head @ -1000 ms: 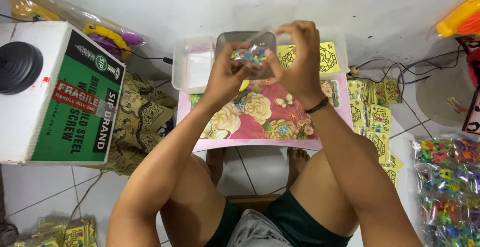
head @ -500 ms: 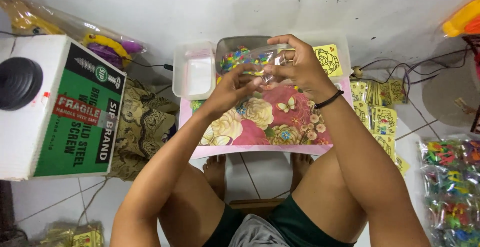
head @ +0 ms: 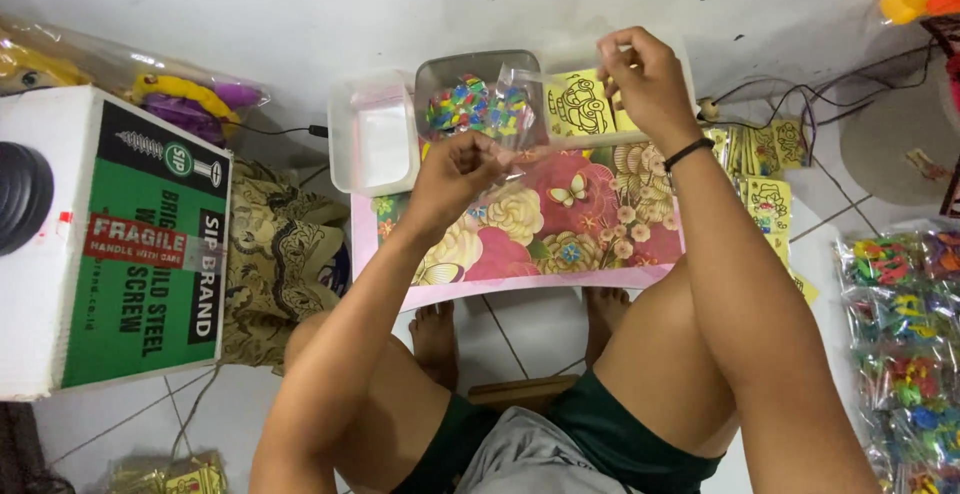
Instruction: The person sits on the floor and packs small colorful stickers into clear plastic bags. They place a yellow paper with a vehicle outline into each bag, add stickers, and then set the filled bags aside.
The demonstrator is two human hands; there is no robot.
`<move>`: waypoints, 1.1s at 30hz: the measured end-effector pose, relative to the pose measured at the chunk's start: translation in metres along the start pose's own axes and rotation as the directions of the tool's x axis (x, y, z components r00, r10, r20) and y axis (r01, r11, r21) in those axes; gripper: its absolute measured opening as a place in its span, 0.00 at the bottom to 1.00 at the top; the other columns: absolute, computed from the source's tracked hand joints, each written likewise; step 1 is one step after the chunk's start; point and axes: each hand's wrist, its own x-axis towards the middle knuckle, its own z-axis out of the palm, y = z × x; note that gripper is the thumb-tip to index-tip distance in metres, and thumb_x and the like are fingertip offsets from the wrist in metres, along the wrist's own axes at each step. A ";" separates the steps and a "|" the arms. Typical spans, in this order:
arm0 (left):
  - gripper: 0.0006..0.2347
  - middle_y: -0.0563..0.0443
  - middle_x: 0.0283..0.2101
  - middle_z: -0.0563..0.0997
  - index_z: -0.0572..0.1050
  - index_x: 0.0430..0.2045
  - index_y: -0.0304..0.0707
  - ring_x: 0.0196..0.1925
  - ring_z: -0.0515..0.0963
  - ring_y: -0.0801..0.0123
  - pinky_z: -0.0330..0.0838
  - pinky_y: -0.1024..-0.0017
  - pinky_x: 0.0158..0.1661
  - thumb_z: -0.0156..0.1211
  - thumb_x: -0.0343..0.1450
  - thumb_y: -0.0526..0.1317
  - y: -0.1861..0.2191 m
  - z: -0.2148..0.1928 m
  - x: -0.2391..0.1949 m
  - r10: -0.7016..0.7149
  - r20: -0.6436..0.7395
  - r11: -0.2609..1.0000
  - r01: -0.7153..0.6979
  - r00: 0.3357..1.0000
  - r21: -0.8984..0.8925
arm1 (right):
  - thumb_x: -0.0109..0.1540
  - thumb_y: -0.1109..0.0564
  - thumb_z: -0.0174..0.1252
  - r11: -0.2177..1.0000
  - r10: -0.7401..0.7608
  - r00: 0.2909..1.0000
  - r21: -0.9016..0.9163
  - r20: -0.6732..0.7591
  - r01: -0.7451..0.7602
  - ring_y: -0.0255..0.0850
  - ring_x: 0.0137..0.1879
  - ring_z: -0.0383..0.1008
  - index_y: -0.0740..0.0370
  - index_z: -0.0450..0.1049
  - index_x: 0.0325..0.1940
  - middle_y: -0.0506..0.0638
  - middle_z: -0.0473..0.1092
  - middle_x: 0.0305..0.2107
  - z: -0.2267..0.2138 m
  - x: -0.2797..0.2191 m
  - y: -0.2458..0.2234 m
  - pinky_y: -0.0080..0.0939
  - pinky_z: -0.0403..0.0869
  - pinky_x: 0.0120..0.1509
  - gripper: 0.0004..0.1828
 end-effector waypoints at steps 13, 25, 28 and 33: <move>0.04 0.45 0.28 0.81 0.79 0.33 0.32 0.33 0.80 0.71 0.75 0.77 0.36 0.62 0.73 0.34 0.007 -0.002 0.008 -0.006 -0.058 0.992 0.013 0.998 0.122 | 0.64 0.51 0.54 0.787 0.263 0.945 -0.610 0.194 -0.094 0.67 0.64 0.69 0.49 0.81 0.55 0.64 0.74 0.55 -0.021 0.036 0.156 0.63 0.68 0.68 0.17; 0.04 0.42 0.25 0.81 0.81 0.33 0.32 0.31 0.79 0.68 0.78 0.67 0.38 0.65 0.73 0.35 0.002 -0.011 0.019 0.004 -0.002 0.970 -0.003 1.000 0.243 | 0.63 0.50 0.53 0.548 0.387 0.918 -0.823 0.089 -0.151 0.69 0.69 0.56 0.39 0.75 0.62 0.64 0.65 0.56 0.051 0.050 0.162 0.82 0.51 0.67 0.23; 0.03 0.42 0.24 0.81 0.81 0.33 0.33 0.29 0.79 0.69 0.77 0.69 0.36 0.64 0.73 0.35 0.002 -0.010 0.021 0.007 0.009 0.969 -0.009 1.000 0.245 | 0.62 0.46 0.52 0.513 0.447 0.891 -0.839 0.078 -0.184 0.68 0.71 0.55 0.35 0.73 0.64 0.65 0.64 0.60 0.062 0.055 0.173 0.80 0.49 0.68 0.24; 0.03 0.43 0.22 0.80 0.81 0.32 0.33 0.27 0.77 0.69 0.74 0.71 0.34 0.64 0.73 0.34 0.000 -0.013 0.024 0.035 0.037 0.972 -0.042 0.999 0.231 | 0.61 0.37 0.56 0.579 0.464 0.879 -0.789 0.109 -0.208 0.68 0.73 0.55 0.39 0.67 0.70 0.66 0.63 0.64 0.063 0.047 0.149 0.80 0.49 0.71 0.32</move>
